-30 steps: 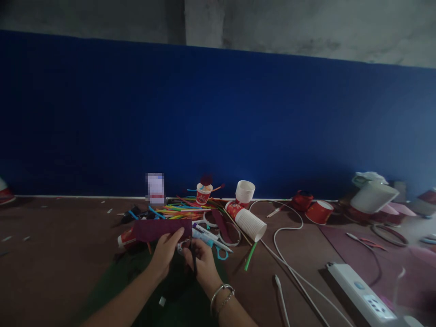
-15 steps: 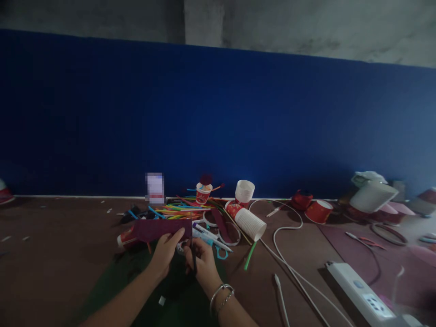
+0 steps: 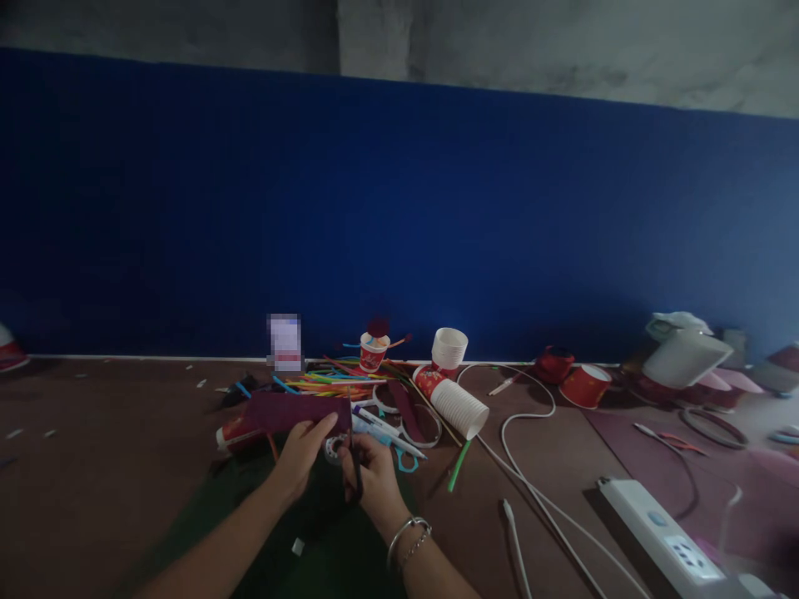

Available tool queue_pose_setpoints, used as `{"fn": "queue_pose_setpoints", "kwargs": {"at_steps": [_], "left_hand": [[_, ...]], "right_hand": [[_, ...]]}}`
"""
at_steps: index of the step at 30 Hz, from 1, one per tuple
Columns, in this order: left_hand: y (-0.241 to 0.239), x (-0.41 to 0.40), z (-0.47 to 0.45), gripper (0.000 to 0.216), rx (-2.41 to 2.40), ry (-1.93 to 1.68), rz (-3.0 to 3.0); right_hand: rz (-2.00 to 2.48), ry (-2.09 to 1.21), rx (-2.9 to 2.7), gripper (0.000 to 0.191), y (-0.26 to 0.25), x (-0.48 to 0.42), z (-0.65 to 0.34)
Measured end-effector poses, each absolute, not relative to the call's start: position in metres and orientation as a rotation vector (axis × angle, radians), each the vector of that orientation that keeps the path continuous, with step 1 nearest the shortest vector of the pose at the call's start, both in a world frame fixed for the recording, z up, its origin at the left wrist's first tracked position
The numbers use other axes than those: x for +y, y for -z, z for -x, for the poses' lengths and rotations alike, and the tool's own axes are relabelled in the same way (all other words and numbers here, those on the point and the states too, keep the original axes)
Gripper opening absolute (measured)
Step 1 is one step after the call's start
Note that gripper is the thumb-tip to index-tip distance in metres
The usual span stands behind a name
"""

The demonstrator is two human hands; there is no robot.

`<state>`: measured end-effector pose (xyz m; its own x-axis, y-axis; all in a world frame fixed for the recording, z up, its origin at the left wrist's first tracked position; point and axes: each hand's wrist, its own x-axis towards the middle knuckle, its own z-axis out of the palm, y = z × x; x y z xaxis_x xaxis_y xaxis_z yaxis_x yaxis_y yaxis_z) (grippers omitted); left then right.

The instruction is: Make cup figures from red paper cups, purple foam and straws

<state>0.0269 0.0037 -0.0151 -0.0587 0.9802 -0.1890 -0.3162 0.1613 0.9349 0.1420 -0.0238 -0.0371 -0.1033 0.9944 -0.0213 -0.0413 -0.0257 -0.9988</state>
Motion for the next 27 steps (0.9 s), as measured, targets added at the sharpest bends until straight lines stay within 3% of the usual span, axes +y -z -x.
{"fn": "queue_pose_setpoints", "kwargs": {"at_steps": [27], "left_hand": [[0.0189,0.0125,-0.0222,0.032,1.033,-1.285,-0.757]], "right_hand": [[1.184,-1.326,-1.250,0.037,0.0391,-0.0204,-0.1394]]}}
